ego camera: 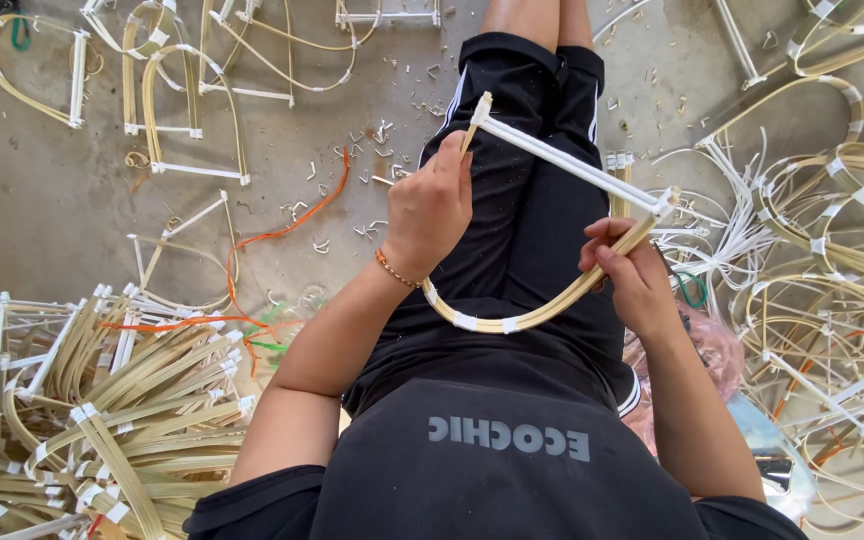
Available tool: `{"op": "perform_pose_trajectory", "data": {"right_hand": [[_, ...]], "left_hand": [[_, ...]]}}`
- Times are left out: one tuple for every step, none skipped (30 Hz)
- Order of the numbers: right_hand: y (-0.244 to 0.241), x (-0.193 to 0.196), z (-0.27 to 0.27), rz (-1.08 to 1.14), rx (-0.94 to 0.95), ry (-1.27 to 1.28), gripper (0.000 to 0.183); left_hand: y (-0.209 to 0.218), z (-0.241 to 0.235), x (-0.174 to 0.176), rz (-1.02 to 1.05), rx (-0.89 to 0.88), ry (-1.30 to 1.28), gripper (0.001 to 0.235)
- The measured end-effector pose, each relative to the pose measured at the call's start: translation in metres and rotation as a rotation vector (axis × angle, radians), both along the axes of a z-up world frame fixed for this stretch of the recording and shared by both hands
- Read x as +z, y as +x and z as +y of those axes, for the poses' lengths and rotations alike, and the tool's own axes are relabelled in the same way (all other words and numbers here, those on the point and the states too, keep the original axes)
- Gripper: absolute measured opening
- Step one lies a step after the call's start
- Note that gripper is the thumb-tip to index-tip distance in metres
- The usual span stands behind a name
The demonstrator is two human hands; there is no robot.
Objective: Assembling and securing bamboo furniture frames using bamboo strips, tape, and hand tools.
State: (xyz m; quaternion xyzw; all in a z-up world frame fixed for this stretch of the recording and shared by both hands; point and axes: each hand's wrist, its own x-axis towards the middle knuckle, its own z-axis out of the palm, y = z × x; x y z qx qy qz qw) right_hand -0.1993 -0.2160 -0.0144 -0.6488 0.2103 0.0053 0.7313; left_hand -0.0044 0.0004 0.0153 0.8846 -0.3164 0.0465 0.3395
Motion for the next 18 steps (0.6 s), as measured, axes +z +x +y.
{"op": "perform_pose_trajectory", "data": {"right_hand": [[0.001,0.005,0.001,-0.001,0.006,0.0,0.021],[0.002,0.01,0.004,0.019,0.016,-0.005,0.024],[0.002,0.015,0.006,0.04,0.027,-0.01,0.027],[0.0,0.017,0.007,0.037,0.033,-0.008,0.027],[-0.002,0.019,0.008,0.043,0.016,-0.004,0.027],[-0.003,0.021,0.009,0.048,0.002,0.002,0.027],[-0.006,0.024,0.011,0.043,0.01,0.005,0.027],[-0.008,0.028,0.013,0.025,0.024,-0.004,0.025],[-0.009,0.031,0.016,0.007,0.038,-0.013,0.024],[-0.01,0.035,0.02,0.002,0.054,-0.006,0.024],[-0.011,0.039,0.024,-0.034,0.074,-0.021,0.025],[-0.011,0.044,0.027,-0.07,0.092,-0.04,0.027],[-0.011,0.046,0.029,-0.075,0.106,-0.036,0.027],[-0.012,0.048,0.031,-0.17,0.143,-0.093,0.029],[-0.012,0.05,0.033,-0.266,0.181,-0.15,0.03],[-0.013,0.052,0.035,-0.268,0.184,-0.148,0.03],[-0.014,0.055,0.037,-0.218,0.196,-0.176,0.031],[-0.015,0.057,0.038,-0.168,0.205,-0.205,0.032]], "left_hand": [[0.0,0.0,0.002,-0.001,0.006,0.0,0.019],[0.0,0.001,0.004,-0.037,0.015,0.017,0.021],[0.0,0.002,0.006,-0.073,0.024,0.035,0.024],[0.0,0.003,0.005,-0.076,0.029,0.037,0.024],[0.001,0.004,0.003,-0.019,0.022,0.006,0.022],[0.002,0.006,0.002,0.036,0.018,-0.025,0.02],[0.004,0.007,0.001,0.032,0.026,-0.022,0.02],[0.006,0.01,0.001,0.084,-0.002,-0.108,0.019],[0.009,0.013,0.0,0.136,-0.031,-0.195,0.018],[0.01,0.014,0.005,0.13,-0.014,-0.189,0.018],[0.011,0.015,0.009,0.248,-0.039,-0.309,0.021],[0.012,0.014,0.013,0.365,-0.067,-0.434,0.024],[0.013,0.015,0.015,0.357,-0.053,-0.432,0.024],[0.014,0.015,0.017,0.438,-0.039,-0.455,0.026],[0.015,0.015,0.019,0.518,-0.026,-0.479,0.03],[0.015,0.017,0.015,0.516,-0.022,-0.477,0.03],[0.014,0.018,0.01,0.584,-0.027,-0.497,0.029],[0.014,0.019,0.006,0.654,-0.036,-0.517,0.029]]}}
